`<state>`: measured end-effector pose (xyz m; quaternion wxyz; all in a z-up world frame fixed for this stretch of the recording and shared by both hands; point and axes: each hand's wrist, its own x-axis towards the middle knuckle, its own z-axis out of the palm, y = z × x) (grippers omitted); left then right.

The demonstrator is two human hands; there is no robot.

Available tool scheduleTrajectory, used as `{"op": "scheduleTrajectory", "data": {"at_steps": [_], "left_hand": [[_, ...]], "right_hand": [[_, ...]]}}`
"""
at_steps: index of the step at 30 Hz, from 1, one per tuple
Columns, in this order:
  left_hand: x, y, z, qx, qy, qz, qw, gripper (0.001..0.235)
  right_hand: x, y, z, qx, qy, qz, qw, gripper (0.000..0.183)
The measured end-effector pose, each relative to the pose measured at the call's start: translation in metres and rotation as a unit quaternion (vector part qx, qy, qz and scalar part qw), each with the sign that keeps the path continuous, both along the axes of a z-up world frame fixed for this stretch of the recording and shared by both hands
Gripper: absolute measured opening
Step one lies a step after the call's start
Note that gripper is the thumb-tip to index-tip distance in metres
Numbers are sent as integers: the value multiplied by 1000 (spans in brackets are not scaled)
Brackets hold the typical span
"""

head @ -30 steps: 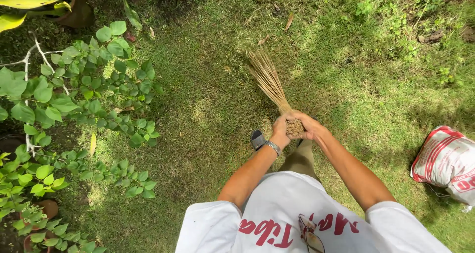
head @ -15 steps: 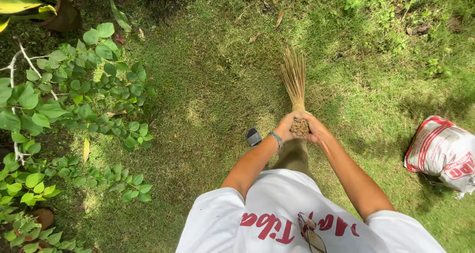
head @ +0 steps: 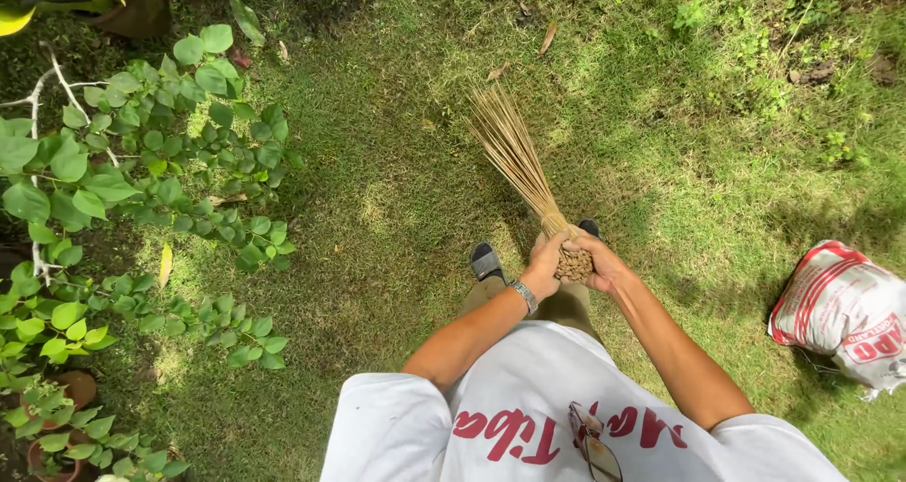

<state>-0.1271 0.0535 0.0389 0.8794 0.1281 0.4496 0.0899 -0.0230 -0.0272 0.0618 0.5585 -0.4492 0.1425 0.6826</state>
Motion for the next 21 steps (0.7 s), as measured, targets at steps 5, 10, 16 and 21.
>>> {"op": "scheduleTrajectory", "data": {"at_steps": [5,10,16,21], "left_hand": [[1,8,-36,-67,-44,-68,995,26],[-4,43,-72,-173,-81,-162,968,32],[-30,52,-90,-177,-56,-115,976,35],[-35,32,-82,-131,-33,-101,986,32]], "right_hand": [[-7,11,37,-34,-78,17,996,49],[-16,39,-6,-102,-79,5,992,37],[-28,58,-41,-87,-32,86,992,33],[-35,34,-33,-51,-28,45,997,38]]}}
